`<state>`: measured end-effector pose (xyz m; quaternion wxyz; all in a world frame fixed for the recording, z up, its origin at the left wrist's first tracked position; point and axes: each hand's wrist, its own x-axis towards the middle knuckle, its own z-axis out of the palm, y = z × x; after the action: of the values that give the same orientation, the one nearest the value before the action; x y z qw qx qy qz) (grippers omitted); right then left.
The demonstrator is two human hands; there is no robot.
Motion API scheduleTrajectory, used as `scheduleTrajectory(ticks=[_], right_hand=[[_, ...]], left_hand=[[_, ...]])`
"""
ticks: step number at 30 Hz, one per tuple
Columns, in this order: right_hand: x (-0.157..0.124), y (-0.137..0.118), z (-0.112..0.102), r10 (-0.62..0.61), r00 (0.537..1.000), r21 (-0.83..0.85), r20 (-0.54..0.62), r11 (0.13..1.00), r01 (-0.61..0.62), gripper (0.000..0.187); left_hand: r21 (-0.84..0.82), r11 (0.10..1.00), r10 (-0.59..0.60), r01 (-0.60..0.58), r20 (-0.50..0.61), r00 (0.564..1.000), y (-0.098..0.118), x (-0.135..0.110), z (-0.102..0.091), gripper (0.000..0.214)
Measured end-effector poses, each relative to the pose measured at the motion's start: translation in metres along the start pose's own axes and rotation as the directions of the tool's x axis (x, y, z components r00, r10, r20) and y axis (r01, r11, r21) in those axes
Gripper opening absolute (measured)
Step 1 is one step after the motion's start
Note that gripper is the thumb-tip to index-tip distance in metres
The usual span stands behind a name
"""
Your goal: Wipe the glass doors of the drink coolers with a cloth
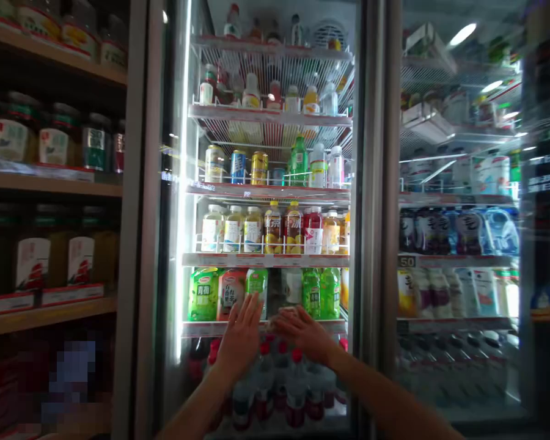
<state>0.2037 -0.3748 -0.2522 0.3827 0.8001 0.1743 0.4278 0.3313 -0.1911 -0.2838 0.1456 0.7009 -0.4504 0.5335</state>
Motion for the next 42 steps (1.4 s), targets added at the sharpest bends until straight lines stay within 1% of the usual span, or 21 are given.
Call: scheduleTrajectory(ticks=[1, 3, 5, 7, 9, 10, 12, 14, 17, 19, 21, 23, 25, 27, 31, 33, 35, 37, 38, 40, 42], right_hand=[[-0.004, 0.009, -0.002, 0.011, 1.0, -0.004, 0.007, 1.0, -0.011, 0.036], [-0.004, 0.036, -0.006, 0.168, 0.986, -0.035, 0.019, 0.985, -0.167, 0.047], [-0.006, 0.057, -0.01, 0.411, 0.912, -0.079, 0.017, 0.909, -0.408, 0.056], [-0.019, 0.057, -0.011, 0.503, 0.863, -0.099, 0.036, 0.861, -0.498, 0.06], [-0.042, 0.041, -0.011, 0.398, 0.913, -0.084, 0.084, 0.916, -0.392, 0.063], [-0.054, 0.033, -0.01, 0.28, 0.955, -0.066, 0.099, 0.959, -0.274, 0.062], [-0.071, 0.031, -0.011, 0.172, 0.977, -0.064, 0.126, 0.984, -0.165, 0.062], [-0.073, 0.052, -0.014, 0.267, 0.959, -0.108, 0.1, 0.961, -0.256, 0.063], [-0.063, 0.088, -0.02, 0.539, 0.837, -0.133, -0.094, 0.827, -0.547, 0.063], [-0.066, 0.086, -0.019, 0.603, 0.778, -0.105, -0.175, 0.774, -0.624, 0.065], [-0.081, 0.06, -0.016, 0.594, 0.79, -0.092, -0.152, 0.787, -0.61, 0.07], [-0.098, 0.033, -0.012, 0.534, 0.843, -0.075, -0.07, 0.839, -0.538, 0.075], [-0.102, 0.025, -0.01, 0.47, 0.883, -0.047, 0.005, 0.882, -0.469, 0.076], [-0.088, 0.039, -0.01, 0.463, 0.886, -0.023, 0.013, 0.886, -0.463, 0.073], [-0.045, 0.062, -0.005, 0.576, 0.812, 0.016, -0.089, 0.816, -0.578, 0.061], [-0.039, 0.042, 0.0, 0.505, 0.861, 0.044, -0.057, 0.863, -0.503, 0.059], [-0.043, 0.015, 0.005, 0.287, 0.957, 0.08, 0.046, 0.954, -0.29, 0.06], [-0.041, 0.001, 0.009, 0.108, 0.985, 0.11, 0.132, 0.986, -0.123, 0.059], [-0.035, 0.002, 0.01, 0.089, 0.986, 0.111, 0.142, 0.988, -0.105, 0.058], [-0.013, 0.015, 0.012, 0.223, 0.972, 0.081, 0.079, 0.97, -0.229, 0.055], [0.013, 0.025, 0.014, 0.427, 0.903, 0.059, -0.042, 0.903, -0.425, 0.053]], left_hand=[[-0.008, 1.0, 0.006, -0.006, 0.006, 1.0, 0.003, 0.001, 0.0, 0.054], [-0.025, 1.0, 0.004, -0.004, 0.015, 1.0, 0.008, 0.006, 0.001, 0.053], [-0.04, 0.999, -0.003, 0.003, 0.021, 1.0, 0.014, 0.011, 0.002, 0.054], [-0.046, 0.999, 0.009, -0.008, 0.022, 1.0, 0.023, 0.013, 0.001, 0.054], [-0.052, 0.998, 0.041, -0.04, 0.02, 0.999, 0.032, 0.013, 0.001, 0.056], [-0.059, 0.997, 0.06, -0.059, 0.018, 0.998, 0.035, 0.013, 0.0, 0.056], [-0.08, 0.993, 0.088, -0.087, 0.012, 0.996, 0.041, 0.015, 0.001, 0.056], [-0.1, 0.991, 0.092, -0.09, 0.011, 0.996, 0.046, 0.021, 0.002, 0.056], [-0.116, 0.991, 0.07, -0.068, 0.014, 0.997, 0.056, 0.032, 0.004, 0.056], [-0.121, 0.99, 0.073, -0.071, 0.007, 0.997, 0.064, 0.034, 0.005, 0.056], [-0.117, 0.988, 0.1, -0.1, -0.008, 0.995, 0.071, 0.03, 0.005, 0.059], [-0.115, 0.984, 0.135, -0.137, -0.021, 0.991, 0.072, 0.024, 0.006, 0.061], [-0.117, 0.983, 0.137, -0.138, -0.024, 0.99, 0.068, 0.02, 0.008, 0.06], [-0.119, 0.988, 0.095, -0.094, -0.002, 0.996, 0.059, 0.018, 0.01, 0.057], [-0.086, 0.996, -0.013, 0.02, 0.081, 0.997, 0.042, 0.012, 0.011, 0.056], [-0.066, 0.997, -0.027, 0.034, 0.1, 0.995, 0.036, 0.004, 0.011, 0.056], [-0.05, 0.998, -0.029, 0.035, 0.11, 0.994, 0.03, -0.005, 0.011, 0.055], [-0.037, 0.999, -0.035, 0.039, 0.111, 0.993, 0.022, -0.014, 0.011, 0.054], [-0.029, 0.999, -0.043, 0.046, 0.109, 0.993, 0.017, -0.017, 0.011, 0.054], [-0.006, 0.998, -0.069, 0.07, 0.108, 0.992, 0.007, -0.024, 0.011, 0.054], [0.025, 0.994, -0.111, 0.108, 0.123, 0.986, -0.002, -0.03, 0.01, 0.055]])
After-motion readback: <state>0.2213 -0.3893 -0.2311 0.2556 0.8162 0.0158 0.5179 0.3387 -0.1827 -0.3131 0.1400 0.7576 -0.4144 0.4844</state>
